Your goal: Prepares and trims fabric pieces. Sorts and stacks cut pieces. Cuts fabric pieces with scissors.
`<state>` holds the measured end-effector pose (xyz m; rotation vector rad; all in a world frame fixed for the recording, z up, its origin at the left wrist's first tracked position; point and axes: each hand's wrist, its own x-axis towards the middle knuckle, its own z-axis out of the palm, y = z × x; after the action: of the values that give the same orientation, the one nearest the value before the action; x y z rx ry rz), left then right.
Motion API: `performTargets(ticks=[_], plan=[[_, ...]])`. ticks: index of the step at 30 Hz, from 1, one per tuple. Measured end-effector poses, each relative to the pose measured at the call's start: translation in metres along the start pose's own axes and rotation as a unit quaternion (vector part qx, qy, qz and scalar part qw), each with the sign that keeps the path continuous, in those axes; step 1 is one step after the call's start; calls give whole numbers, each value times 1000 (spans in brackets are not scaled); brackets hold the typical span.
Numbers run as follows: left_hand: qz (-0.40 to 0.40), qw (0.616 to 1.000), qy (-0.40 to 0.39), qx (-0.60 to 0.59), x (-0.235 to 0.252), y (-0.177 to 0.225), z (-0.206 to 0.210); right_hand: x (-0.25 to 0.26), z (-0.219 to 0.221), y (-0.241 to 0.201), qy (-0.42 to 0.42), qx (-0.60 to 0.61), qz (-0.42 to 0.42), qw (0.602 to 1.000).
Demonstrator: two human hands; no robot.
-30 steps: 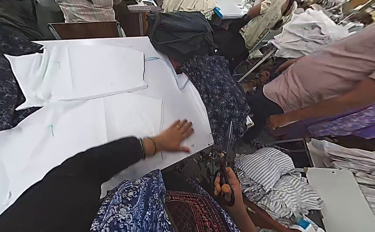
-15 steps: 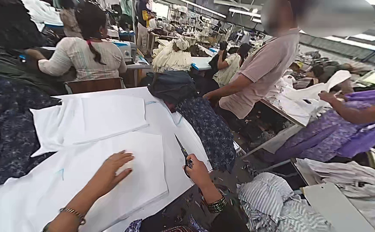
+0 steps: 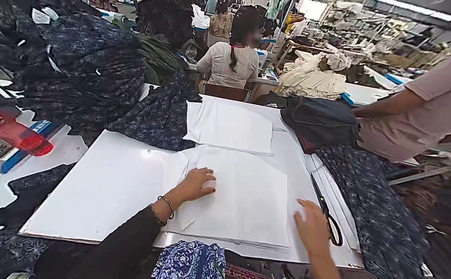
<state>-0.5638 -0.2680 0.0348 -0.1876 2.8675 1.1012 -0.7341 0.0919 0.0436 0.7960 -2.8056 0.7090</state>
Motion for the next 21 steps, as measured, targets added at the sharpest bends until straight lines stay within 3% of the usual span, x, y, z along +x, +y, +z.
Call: performTargets(ticks=[2,4,6,8,10,12,14,17,21], plan=[[2,996,78,-47,19,0,-31,-20,37,-52,-21,115,-97,988],[-63,976,189,-89,49,-3,-66,-40,62,-89,-131,169,-110,971],[-139,934,302,-132,85,-28,-93,-54,76,-95,-188,82,-118,972],[-189,898,364,-158,114,-50,-103,-60,76,-85,-169,27,-113,979],[-172,919,337,-111,141,-56,-101,-67,72,-71,-139,15,-99,985],[-95,967,236,-24,168,-41,-88,-71,69,-59,-115,7,-92,989],[-17,990,130,53,189,-13,-65,-74,67,-53,-102,1,-95,990],[42,990,-1,136,212,23,-26,-79,63,-49,-121,11,-97,988],[-6,985,-41,170,237,64,-1,-78,57,-43,-125,30,-106,986]])
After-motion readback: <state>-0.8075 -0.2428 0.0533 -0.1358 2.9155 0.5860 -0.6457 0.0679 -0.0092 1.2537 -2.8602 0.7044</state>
